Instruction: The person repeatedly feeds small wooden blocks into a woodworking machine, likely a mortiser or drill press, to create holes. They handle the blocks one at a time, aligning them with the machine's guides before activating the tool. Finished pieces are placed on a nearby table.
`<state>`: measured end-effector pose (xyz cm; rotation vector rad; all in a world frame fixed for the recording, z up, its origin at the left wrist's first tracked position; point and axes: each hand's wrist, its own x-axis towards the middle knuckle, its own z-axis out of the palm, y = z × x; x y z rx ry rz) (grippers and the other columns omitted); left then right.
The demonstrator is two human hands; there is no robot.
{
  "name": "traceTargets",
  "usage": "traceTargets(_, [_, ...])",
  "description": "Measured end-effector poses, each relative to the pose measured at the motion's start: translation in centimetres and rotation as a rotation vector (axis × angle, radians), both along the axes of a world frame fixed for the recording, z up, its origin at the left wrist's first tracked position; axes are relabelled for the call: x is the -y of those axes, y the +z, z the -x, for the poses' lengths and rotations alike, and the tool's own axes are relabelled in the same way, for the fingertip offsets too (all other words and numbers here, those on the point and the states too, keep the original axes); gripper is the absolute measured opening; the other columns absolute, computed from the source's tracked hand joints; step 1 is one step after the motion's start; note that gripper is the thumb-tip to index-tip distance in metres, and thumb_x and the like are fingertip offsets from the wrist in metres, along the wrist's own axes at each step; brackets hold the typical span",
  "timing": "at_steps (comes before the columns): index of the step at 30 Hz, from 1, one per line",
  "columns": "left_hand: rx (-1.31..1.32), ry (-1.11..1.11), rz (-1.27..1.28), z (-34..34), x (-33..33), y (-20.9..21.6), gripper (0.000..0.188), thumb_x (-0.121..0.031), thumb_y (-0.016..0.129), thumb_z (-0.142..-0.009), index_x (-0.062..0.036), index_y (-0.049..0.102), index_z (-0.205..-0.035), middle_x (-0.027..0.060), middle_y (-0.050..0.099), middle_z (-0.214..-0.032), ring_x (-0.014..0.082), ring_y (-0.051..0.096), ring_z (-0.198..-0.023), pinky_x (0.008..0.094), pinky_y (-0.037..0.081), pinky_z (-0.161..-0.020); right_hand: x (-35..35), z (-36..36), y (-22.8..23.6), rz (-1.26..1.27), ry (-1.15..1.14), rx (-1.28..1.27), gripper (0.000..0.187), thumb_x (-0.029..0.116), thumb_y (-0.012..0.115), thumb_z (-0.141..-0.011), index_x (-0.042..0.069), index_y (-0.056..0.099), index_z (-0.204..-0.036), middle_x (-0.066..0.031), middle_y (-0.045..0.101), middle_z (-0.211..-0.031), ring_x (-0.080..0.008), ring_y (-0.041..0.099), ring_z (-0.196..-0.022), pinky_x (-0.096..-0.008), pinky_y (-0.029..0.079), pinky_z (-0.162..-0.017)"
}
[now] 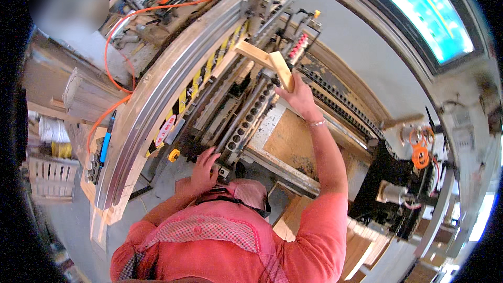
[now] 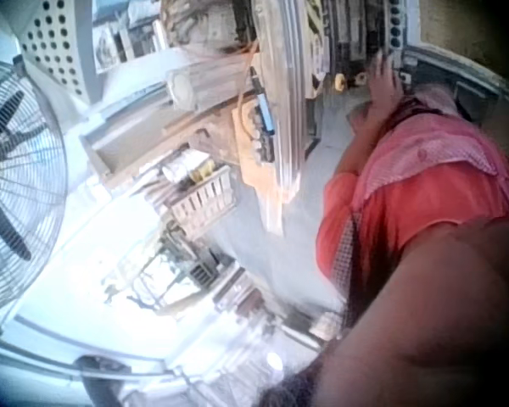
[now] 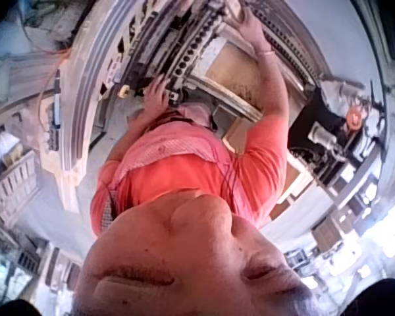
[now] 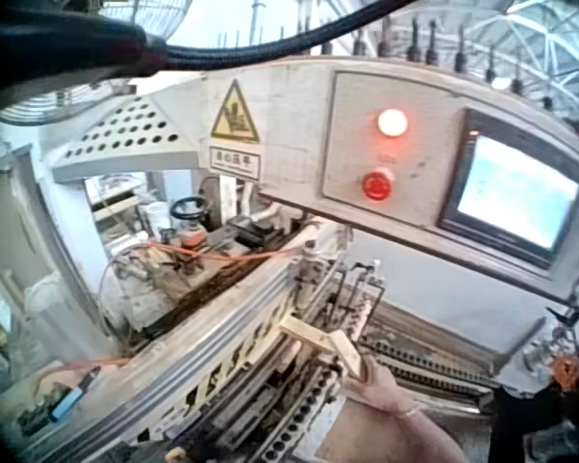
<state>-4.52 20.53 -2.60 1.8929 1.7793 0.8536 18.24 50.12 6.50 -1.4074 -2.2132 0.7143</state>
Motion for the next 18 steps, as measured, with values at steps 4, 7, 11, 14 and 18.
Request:
traceTargets(4, [0.027,0.039,-0.005,-0.1,0.0,-0.5,0.046,-0.001,0.054,-0.070,-0.0072,0.049,-0.115,0.0170,0.045,-0.125,0.0378,0.046,-0.110,0.0453,0.039,-0.092,-6.2,5.0,-1.2,-0.281,0.135,0.252,0.041,0.031,0.070,-0.069,0.002,0.052,-0.092,-0.0210,0.058,-0.086,-0.0366,0.058,-0.082,-0.0437,0.047,-0.071])
traceTargets(7, [0.034,0.059,-0.037,-0.3,-0.3,-0.1,0.044,0.000,0.054,-0.069,-0.0074,0.052,-0.112,0.0165,0.048,-0.121,0.0374,0.049,-0.107,0.0439,0.042,-0.089,-9.5,6.8,-2.6,-0.372,0.146,0.347,0.037,0.032,0.069,-0.069,0.001,0.057,-0.085,-0.0191,0.061,-0.086,-0.0333,0.058,-0.084,-0.0412,0.047,-0.074])
traceTargets(11, [0.028,0.079,-0.018,-0.5,-0.1,-0.1,0.043,-0.002,0.055,-0.070,-0.0081,0.051,-0.113,0.0168,0.047,-0.123,0.0371,0.047,-0.110,0.0437,0.041,-0.091,-11.0,9.3,-3.2,-0.400,0.158,0.525,0.040,0.039,0.069,-0.068,0.003,0.060,-0.084,-0.0164,0.063,-0.079,-0.0308,0.059,-0.084,-0.0383,0.046,-0.075])
traceTargets(14, [0.040,0.075,0.030,-0.3,0.1,-0.5,0.043,-0.006,0.057,-0.073,-0.0088,0.050,-0.116,0.0173,0.045,-0.125,0.0374,0.044,-0.114,0.0438,0.038,-0.094,-11.8,10.4,-4.7,-0.360,0.186,0.571,0.039,0.038,0.068,-0.068,0.003,0.063,-0.085,-0.0185,0.063,-0.081,-0.0327,0.060,-0.082,-0.0410,0.048,-0.072])
traceTargets(18, [0.122,0.109,0.021,-0.4,0.2,-0.1,0.048,-0.008,0.059,-0.073,-0.0069,0.047,-0.120,0.0171,0.045,-0.127,0.0366,0.044,-0.115,0.0428,0.036,-0.097,-12.9,11.7,-4.0,-0.236,0.225,0.639,0.041,0.037,0.069,-0.065,0.004,0.064,-0.089,-0.0176,0.064,-0.082,-0.0324,0.062,-0.081,-0.0400,0.051,-0.072])
